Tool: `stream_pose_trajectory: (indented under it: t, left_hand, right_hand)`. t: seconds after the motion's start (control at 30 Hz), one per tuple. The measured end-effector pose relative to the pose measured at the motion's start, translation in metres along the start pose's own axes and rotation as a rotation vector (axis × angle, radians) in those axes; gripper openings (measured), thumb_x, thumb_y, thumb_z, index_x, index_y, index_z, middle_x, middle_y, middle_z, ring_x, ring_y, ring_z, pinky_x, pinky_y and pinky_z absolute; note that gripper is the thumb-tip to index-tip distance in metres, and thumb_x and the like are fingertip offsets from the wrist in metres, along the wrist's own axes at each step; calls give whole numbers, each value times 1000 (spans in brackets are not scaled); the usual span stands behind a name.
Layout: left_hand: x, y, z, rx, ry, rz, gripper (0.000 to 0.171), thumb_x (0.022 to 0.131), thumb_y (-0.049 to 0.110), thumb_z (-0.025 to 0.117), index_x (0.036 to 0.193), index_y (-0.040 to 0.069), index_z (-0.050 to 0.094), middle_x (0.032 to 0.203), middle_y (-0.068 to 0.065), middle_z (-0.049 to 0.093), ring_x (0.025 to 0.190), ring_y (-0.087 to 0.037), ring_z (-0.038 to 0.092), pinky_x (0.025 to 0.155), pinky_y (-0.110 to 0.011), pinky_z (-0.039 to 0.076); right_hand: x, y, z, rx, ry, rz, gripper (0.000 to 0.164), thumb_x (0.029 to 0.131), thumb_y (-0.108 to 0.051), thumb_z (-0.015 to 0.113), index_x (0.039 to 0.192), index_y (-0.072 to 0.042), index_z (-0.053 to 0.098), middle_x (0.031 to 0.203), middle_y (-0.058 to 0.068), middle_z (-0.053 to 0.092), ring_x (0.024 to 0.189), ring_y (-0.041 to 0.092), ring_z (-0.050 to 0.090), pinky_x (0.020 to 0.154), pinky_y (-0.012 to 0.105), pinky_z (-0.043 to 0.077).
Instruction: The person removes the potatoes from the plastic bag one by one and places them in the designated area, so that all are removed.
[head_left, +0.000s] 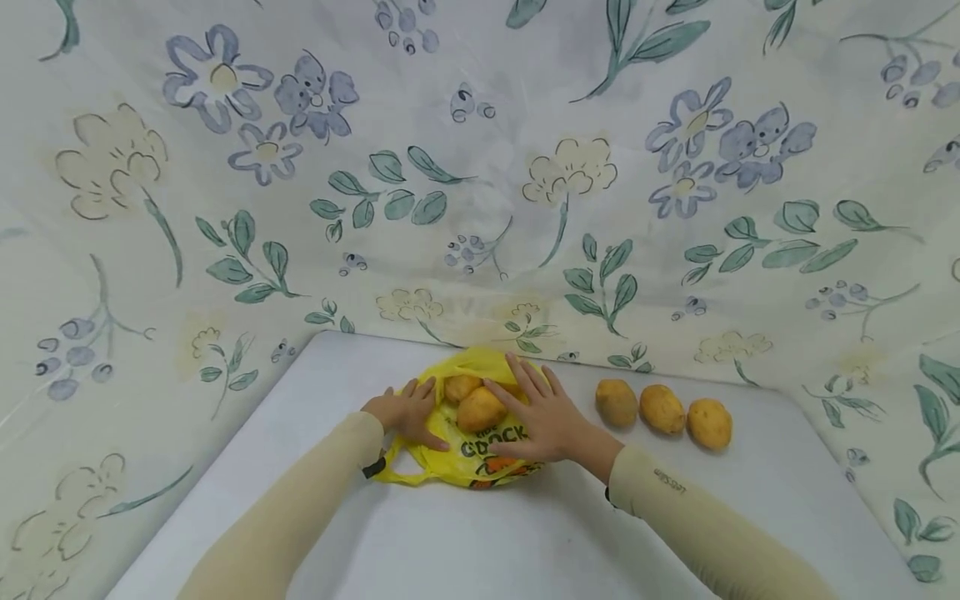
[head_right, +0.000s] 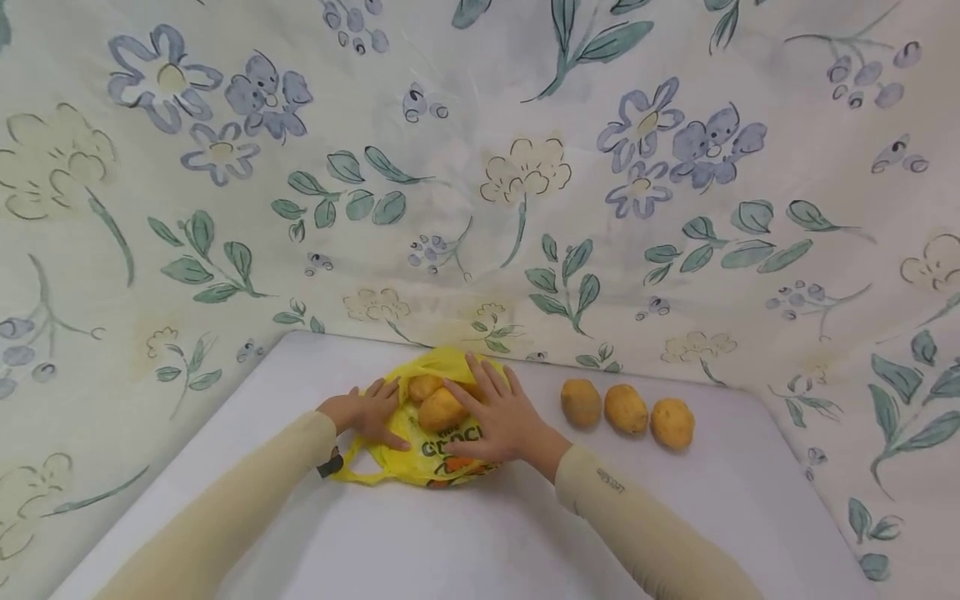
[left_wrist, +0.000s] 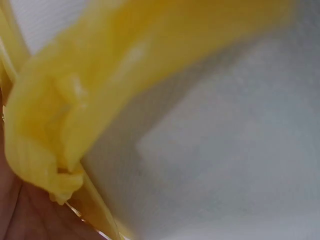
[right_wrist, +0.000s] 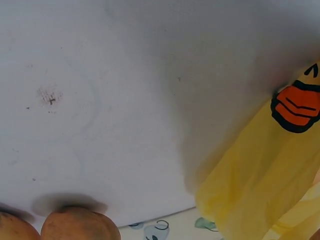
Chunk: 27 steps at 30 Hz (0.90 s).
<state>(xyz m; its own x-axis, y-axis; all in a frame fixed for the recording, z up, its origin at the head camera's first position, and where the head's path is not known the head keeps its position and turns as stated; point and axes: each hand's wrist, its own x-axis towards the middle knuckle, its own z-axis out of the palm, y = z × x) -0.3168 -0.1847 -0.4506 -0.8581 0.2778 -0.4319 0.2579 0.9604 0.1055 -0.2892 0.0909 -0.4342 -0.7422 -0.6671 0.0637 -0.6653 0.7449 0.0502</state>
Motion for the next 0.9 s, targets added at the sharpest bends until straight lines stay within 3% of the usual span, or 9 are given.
stream_pose_trajectory:
  t: [0.17,0.37,0.57,0.9]
  left_hand:
    - [-1,0,-4,15,-16,5,115,78,77,61,157,4,22,167,-13,6,153,-39,5,119,-65,13]
    - [0,2,-9,20,-22,4,114,78,77,61,157,5,23,168,-13,5,154,-38,4,120,-64,12]
    - [5,2,-9,22,-15,14,115,77,79,59,157,5,22,168,-13,4,154,-38,4,120,-64,13]
    - [4,-1,-4,-20,-24,-5,115,77,77,62,157,5,21,168,-13,4,153,-40,4,120,-65,11]
  right_hand:
    - [1,-1,-1,-6,49,-33,92,87,-79,41,160,-34,5,167,14,-9,154,35,4,121,62,10]
    - [4,-1,-5,-27,48,-56,92,88,-78,40,160,-34,3,166,12,-17,155,35,2,122,61,7]
    - [9,-3,-8,-43,99,-116,91,89,-74,45,160,-30,9,167,15,-7,154,34,7,122,61,11]
    - [22,-16,-2,34,-18,-199,83,93,-72,38,160,-34,8,167,11,-12,155,27,-4,126,49,7]
